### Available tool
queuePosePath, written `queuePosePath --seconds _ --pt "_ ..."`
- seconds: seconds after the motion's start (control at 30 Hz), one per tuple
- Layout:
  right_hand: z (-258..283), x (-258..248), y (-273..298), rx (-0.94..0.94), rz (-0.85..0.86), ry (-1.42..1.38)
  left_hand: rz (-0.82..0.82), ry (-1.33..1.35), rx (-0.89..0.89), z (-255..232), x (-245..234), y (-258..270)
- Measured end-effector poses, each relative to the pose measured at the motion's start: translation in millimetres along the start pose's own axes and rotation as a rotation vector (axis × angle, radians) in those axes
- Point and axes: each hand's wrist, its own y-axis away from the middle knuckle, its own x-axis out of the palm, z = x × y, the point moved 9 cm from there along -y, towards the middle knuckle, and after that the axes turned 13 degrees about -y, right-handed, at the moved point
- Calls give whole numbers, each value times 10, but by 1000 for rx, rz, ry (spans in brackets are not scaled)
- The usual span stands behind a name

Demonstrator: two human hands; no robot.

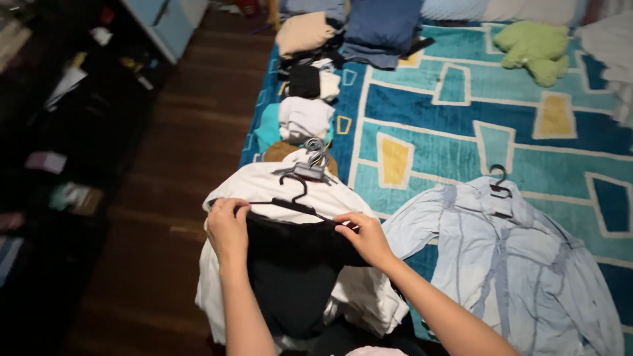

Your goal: The person sits on a bed with piles of laundry and hangs shirts onto hangers one at a time, smoothing each garment, and folds a teal shirt at the end. Folded clothes and hangers with shirts are arranged on the bed.

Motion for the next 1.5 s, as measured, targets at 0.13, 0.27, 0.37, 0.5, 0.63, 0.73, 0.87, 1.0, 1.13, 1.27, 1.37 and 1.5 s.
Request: queuePosePath --seconds 0.13,0.27,0.37,0.5,0.63,0.73,0.87,1.0,1.13,1.27,1.37,1.5 --pt "-256 -6 -228 -17 -64 111 -28 30 -8 -87 245 -253" --pt "-434 -44 -489 53 -172 101 50 39 25 -262 480 -407" --pt "-492 -24 -577 57 -170 112 119 110 67 -258 763 -367" --pt "-451 123 -658 -59 -73 272 170 105 56 -198 978 -247" --pt "-401 112 -915 -223 -125 334 214 65 -5 -99 1241 -166" --pt "-738 77 -1176 -132 -136 404 277 18 17 115 1894 5" --pt "-1336 111 -1363 14 -60 494 477 -91 -1 334 2685 259" --pt "-1861 298 -1239 262 268 769 810 -404 27 364 3082 483" --pt "-1860 315 -1060 243 279 762 930 -479 16 474 3232 583" --pt "-1794 217 -964 182 228 755 961 -481 12 479 3269 569" --pt "-1860 87 -797 204 213 743 976 -513 6 502 3243 646" --pt "-1931 -114 -605 168 242 746 889 -518 21 481 3245 701"
